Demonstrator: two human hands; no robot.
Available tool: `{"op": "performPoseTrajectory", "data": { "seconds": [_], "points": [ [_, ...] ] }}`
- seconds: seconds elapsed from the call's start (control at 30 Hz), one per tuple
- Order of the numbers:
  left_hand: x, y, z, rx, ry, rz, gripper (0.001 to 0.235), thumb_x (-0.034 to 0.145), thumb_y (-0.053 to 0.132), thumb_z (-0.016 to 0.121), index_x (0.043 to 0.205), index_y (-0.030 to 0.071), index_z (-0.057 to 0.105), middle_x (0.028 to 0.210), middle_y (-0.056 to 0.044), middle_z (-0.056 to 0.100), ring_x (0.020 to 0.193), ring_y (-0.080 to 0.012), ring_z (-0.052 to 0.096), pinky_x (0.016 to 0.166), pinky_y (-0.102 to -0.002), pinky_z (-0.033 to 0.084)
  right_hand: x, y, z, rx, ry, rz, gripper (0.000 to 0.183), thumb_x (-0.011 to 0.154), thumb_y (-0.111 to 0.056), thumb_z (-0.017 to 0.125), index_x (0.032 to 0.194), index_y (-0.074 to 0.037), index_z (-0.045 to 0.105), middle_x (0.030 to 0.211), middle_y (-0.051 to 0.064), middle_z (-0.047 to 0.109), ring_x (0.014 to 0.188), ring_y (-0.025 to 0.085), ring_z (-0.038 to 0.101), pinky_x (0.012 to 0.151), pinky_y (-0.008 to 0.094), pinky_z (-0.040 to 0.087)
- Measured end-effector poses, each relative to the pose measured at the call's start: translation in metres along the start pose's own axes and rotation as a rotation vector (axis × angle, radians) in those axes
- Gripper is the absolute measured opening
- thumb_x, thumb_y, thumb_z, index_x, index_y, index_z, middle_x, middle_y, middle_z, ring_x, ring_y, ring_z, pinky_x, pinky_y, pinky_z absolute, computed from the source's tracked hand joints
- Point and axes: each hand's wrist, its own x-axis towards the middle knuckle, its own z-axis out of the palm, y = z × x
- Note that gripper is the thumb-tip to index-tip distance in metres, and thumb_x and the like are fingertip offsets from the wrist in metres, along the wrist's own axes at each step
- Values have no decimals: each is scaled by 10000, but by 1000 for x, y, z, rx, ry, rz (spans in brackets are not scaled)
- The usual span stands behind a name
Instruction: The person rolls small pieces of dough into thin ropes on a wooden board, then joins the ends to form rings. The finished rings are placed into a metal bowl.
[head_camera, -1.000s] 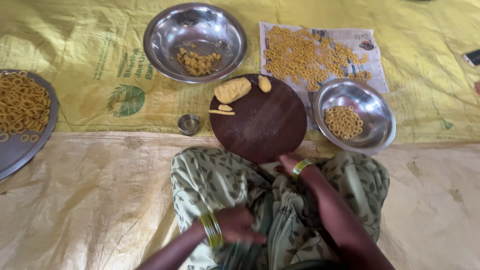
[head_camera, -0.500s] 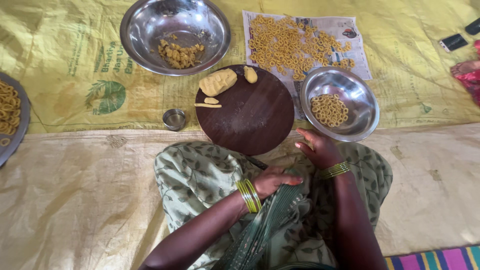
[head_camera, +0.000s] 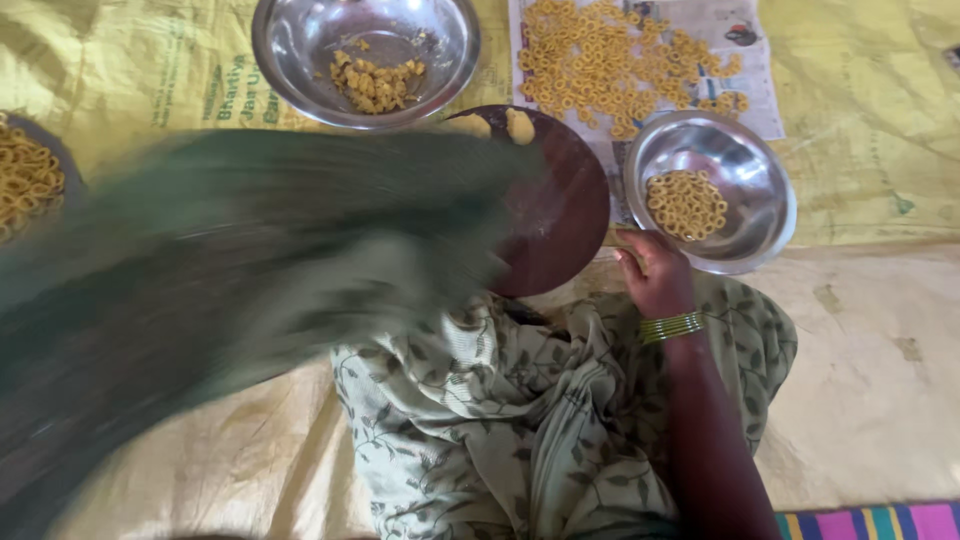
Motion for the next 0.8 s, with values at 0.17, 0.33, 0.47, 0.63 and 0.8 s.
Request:
{"op": "performPoseTrajectory", "data": {
  "seconds": [0.17, 0.33, 0.47, 0.63, 0.8],
  "points": [
    [-36, 21, -62, 532, 351, -125, 390, 926, 312, 651, 1184, 19, 671, 1015, -138, 740, 902, -235, 713, 850, -372, 560, 9, 15, 39, 12, -66, -57, 271, 897, -91, 765, 1160, -40, 724, 1123, 154, 723, 1015, 349, 696, 876, 448, 562],
    [-84, 30, -76, 1042, 485, -394, 395, 928, 387, 657, 1127, 47, 677, 967, -123, 743, 872, -241, 714, 821, -380, 558, 15, 15, 61, 41, -209, -1, 282, 889, -78, 760, 1167, -45, 736, 1121, 149, 715, 941, 333, 688, 786, 433, 559],
    [-101, 17, -39, 1303, 464, -651, 409, 930, 448, 661, 1082, 69, 681, 929, -111, 745, 849, -245, 715, 798, -387, 557, 15, 17, 66, 109, -163, -68, 258, 913, -89, 770, 1163, -40, 730, 1130, 145, 704, 1005, 327, 688, 807, 414, 572],
    [-118, 70, -12, 1564, 323, -840, 437, 931, 524, 667, 1025, 97, 686, 881, -96, 748, 820, -251, 717, 770, -396, 556, 10, 38, 59, 133, -91, -76, 246, 935, -75, 780, 1174, -44, 729, 1137, 135, 717, 1033, 323, 694, 862, 415, 572],
    [-56, 28, 33, 1710, 18, -892, 494, 951, 591, 644, 971, 99, 675, 827, -86, 761, 812, -277, 710, 751, -441, 536, 9, 64, 56, 150, -72, -52, 240, 945, -72, 774, 1179, -50, 725, 1131, 127, 738, 1034, 305, 720, 900, 408, 578]
  ]
}}
